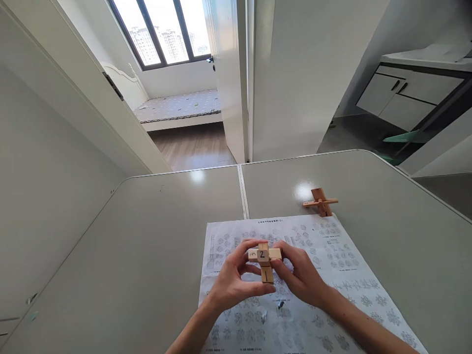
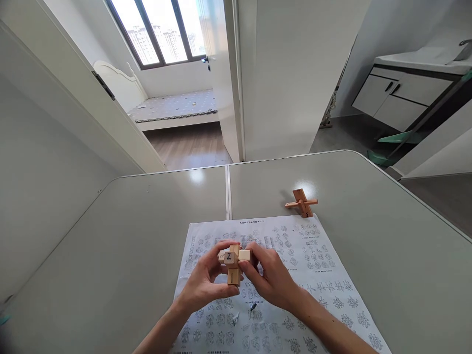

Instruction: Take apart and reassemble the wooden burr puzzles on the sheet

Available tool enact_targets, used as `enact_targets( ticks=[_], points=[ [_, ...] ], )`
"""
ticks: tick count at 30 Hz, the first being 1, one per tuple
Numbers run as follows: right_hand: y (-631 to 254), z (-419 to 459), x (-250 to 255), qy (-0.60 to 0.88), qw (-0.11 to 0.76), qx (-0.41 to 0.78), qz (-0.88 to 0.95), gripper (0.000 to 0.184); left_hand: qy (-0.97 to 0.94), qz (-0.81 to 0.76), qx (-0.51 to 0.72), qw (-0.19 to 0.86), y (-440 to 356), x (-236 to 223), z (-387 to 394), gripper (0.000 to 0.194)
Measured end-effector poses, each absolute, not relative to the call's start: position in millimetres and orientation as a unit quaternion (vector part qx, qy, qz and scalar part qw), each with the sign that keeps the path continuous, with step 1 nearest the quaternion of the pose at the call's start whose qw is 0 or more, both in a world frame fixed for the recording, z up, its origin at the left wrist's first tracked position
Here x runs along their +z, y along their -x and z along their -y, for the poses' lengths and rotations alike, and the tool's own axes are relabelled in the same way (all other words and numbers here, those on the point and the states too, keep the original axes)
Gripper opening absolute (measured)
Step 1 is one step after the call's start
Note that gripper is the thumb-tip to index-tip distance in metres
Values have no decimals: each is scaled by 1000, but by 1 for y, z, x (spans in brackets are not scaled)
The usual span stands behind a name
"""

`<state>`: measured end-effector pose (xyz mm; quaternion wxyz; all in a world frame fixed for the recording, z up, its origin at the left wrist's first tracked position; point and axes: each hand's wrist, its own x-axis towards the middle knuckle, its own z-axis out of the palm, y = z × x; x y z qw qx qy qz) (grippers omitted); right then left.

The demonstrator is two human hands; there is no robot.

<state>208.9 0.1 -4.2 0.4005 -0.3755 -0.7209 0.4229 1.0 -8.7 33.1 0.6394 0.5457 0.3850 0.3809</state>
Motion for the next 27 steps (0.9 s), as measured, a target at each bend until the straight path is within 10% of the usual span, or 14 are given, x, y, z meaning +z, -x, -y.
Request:
enact_targets(
  ticks=[27],
  points=[
    [-196,7,1,381,398,565,615,56,-705,-429,407,392,-3,33,13,68]
  ],
)
